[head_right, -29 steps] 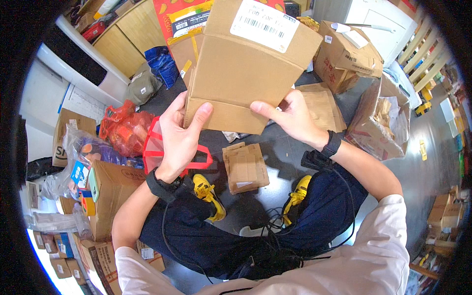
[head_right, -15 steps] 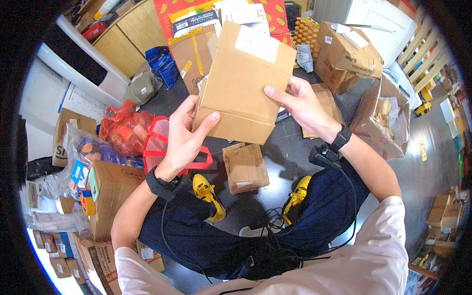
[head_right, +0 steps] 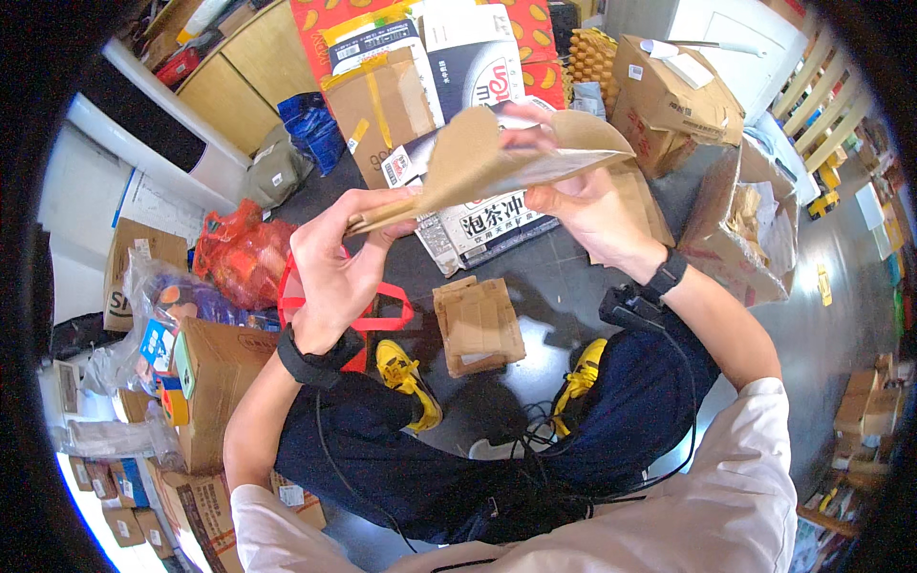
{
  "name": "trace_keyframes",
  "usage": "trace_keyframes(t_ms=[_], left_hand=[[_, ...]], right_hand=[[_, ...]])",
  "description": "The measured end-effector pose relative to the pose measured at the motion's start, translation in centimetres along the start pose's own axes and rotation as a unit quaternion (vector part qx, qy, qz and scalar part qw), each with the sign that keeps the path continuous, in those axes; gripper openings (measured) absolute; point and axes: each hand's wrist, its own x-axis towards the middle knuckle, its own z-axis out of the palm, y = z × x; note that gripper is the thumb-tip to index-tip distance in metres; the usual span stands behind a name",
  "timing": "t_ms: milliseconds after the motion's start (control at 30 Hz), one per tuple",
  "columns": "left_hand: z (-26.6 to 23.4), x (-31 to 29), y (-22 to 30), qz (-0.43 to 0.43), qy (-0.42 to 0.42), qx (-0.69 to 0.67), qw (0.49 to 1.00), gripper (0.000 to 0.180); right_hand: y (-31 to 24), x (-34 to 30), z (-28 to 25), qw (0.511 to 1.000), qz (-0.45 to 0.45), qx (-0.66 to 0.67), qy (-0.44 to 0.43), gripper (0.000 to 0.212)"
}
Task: The person sits on the floor, peels tape from a cardboard sheet, and then assembles a small cardboard box by folding its flaps.
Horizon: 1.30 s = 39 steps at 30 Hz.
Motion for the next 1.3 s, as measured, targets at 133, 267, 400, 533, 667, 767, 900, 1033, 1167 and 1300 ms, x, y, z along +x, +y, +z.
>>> trace_keyframes(t_ms=[133, 267, 400, 533, 667, 767, 900, 1033, 1167, 1300], left_hand=[[-0.8, 1.3, -1.7, 0.251, 0.043, 0.194, 0.947, 0.038], [-1.4, 1.2, -1.4, 0.276, 0.032, 0.233, 0.932, 0.030], [-1.7, 1.0, -1.0, 0.272, 0.014, 0.237, 0.933, 0.026], [-1.4, 0.8, -1.0, 0.293, 0.001, 0.241, 0.925, 0.024], [-1.1, 0.6, 0.9, 0.365, -0.040, 0.283, 0.886, 0.020], [-1.1, 0.3, 1.2, 0.358, -0.038, 0.291, 0.887, 0.017], [-1.0, 0.1, 0.9, 0.371, -0.068, 0.287, 0.880, 0.025], [0.4, -0.8, 1.7, 0.392, -0.024, 0.222, 0.892, 0.037], [1.6, -1.2, 2.4, 0.364, -0.069, 0.289, 0.883, 0.042], [1.5, -0.6, 2.7, 0.355, -0.108, 0.287, 0.883, 0.037]], right_hand=[[-1.5, 0.4, -2.4, 0.971, -0.111, -0.201, -0.063, 0.046], [-1.8, -0.4, -0.8, 0.979, -0.063, -0.173, -0.092, 0.026], [-2.1, -0.2, -1.2, 0.974, -0.074, -0.157, -0.148, 0.022], [-1.8, -0.3, -1.6, 0.983, -0.002, -0.128, -0.132, 0.044], [-1.4, -0.5, -0.2, 0.997, 0.070, 0.012, -0.044, 0.058], [-1.0, -0.6, -0.7, 0.994, 0.088, 0.003, -0.057, 0.051], [-0.3, -1.2, -1.0, 0.990, 0.118, 0.038, -0.067, 0.048], [-1.2, -0.7, -0.5, 0.979, 0.173, 0.091, -0.050, 0.050], [-0.2, -0.9, -1.7, 0.973, 0.206, 0.083, -0.067, 0.048], [1.3, -1.4, -2.4, 0.957, 0.244, 0.137, -0.080, 0.056]])
